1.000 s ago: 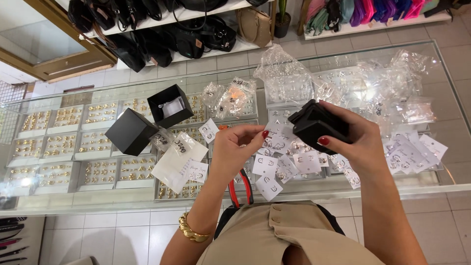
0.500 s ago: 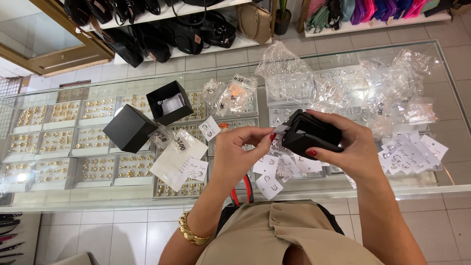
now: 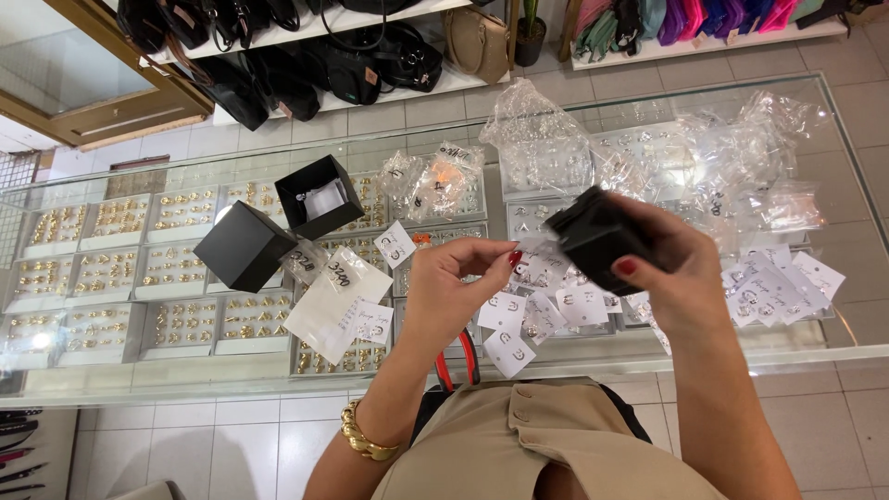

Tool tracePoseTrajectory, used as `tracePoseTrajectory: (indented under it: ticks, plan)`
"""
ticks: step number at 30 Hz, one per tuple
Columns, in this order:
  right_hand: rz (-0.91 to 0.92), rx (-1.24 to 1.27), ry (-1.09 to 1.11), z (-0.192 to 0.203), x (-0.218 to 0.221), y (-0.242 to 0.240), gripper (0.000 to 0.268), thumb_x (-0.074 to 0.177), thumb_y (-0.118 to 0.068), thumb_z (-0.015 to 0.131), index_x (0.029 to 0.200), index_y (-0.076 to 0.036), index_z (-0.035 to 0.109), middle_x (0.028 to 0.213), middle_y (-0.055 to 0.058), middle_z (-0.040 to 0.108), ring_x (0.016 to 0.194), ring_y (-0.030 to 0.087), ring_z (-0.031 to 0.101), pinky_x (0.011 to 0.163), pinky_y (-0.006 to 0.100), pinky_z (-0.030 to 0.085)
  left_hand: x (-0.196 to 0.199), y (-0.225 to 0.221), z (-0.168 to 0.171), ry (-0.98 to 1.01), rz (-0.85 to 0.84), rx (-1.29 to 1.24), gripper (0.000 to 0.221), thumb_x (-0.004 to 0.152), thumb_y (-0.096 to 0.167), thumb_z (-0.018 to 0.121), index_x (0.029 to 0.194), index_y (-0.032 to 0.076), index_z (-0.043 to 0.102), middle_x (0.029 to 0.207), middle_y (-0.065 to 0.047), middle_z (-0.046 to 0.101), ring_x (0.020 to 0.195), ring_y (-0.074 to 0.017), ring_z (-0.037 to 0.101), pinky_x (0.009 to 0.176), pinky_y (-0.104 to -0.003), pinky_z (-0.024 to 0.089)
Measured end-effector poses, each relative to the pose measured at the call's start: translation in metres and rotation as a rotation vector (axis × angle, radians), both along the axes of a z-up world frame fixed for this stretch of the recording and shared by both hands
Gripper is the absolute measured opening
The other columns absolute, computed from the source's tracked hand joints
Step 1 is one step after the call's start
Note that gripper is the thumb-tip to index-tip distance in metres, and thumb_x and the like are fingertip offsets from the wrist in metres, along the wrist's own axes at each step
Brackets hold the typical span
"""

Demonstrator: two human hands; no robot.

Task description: Organizing and packing earring cards into a small black storage box on a glass display counter

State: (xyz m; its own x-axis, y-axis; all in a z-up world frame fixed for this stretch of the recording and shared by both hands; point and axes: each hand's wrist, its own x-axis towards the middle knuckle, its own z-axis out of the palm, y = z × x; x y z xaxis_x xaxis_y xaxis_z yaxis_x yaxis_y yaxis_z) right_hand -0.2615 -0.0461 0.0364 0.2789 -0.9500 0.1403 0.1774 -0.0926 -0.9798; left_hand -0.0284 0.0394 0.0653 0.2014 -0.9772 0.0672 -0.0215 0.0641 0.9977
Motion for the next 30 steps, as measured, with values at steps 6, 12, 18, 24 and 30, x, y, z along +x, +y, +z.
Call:
tracePoseTrajectory:
  ticks: [6, 12, 18, 24, 30]
  plan:
    - [-0.641, 0.480, -0.516, 0.016, -0.008, -0.010, 0.051, 0.074, -0.047, 0.081, 0.115, -0.021, 0.067, 0.103, -0.004, 0.068, 0.102, 0.016, 0.075, 0.081, 0.032, 0.064, 0.001, -0.001, 0.001, 0.122, 0.105, 0.124, 0.017, 0.086, 0.009, 0.078, 0.102, 0.004, 0.082, 0.088, -0.006, 0.080, 0.073, -0.0033, 0.063, 0.066, -0.018, 0.055]
    - [-0.655, 0.528, -0.535, 0.010, -0.012, -0.007, 0.049, 0.074, -0.050, 0.079, 0.111, -0.021, 0.068, 0.098, -0.007, 0.064, 0.092, 0.014, 0.073, 0.069, 0.029, 0.060, 0.002, -0.005, -0.003, 0.324, 0.168, 0.115, 0.021, 0.086, 0.006, 0.077, 0.105, -0.003, 0.079, 0.089, -0.014, 0.079, 0.068, -0.0151, 0.070, 0.067, -0.024, 0.062]
    - [-0.688, 0.568, -0.540, 0.004, -0.012, -0.007, 0.051, 0.070, -0.053, 0.079, 0.107, -0.020, 0.068, 0.098, -0.007, 0.067, 0.088, 0.013, 0.070, 0.066, 0.030, 0.055, 0.003, -0.005, -0.002, 0.334, 0.179, 0.115, 0.023, 0.086, 0.004, 0.076, 0.106, -0.005, 0.078, 0.092, -0.015, 0.079, 0.075, -0.0128, 0.070, 0.070, -0.026, 0.066]
    - [-0.612, 0.525, -0.523, -0.017, -0.025, -0.011, 0.044, 0.072, -0.052, 0.081, 0.102, -0.023, 0.068, 0.100, -0.008, 0.071, 0.096, 0.011, 0.075, 0.072, 0.024, 0.059, 0.001, -0.029, -0.070, -0.167, 0.026, 0.267, 0.024, 0.089, 0.016, 0.073, 0.111, 0.007, 0.078, 0.095, -0.006, 0.081, 0.081, -0.0116, 0.077, 0.078, -0.022, 0.065]
    - [-0.641, 0.506, -0.503, -0.018, -0.014, -0.008, 0.045, 0.075, -0.049, 0.086, 0.111, -0.026, 0.071, 0.092, -0.016, 0.063, 0.103, 0.003, 0.076, 0.086, 0.023, 0.066, 0.033, -0.025, -0.096, -0.527, 0.054, 0.231, 0.020, 0.094, 0.032, 0.072, 0.101, 0.016, 0.082, 0.067, 0.004, 0.075, 0.061, -0.0005, 0.058, 0.060, -0.023, 0.045]
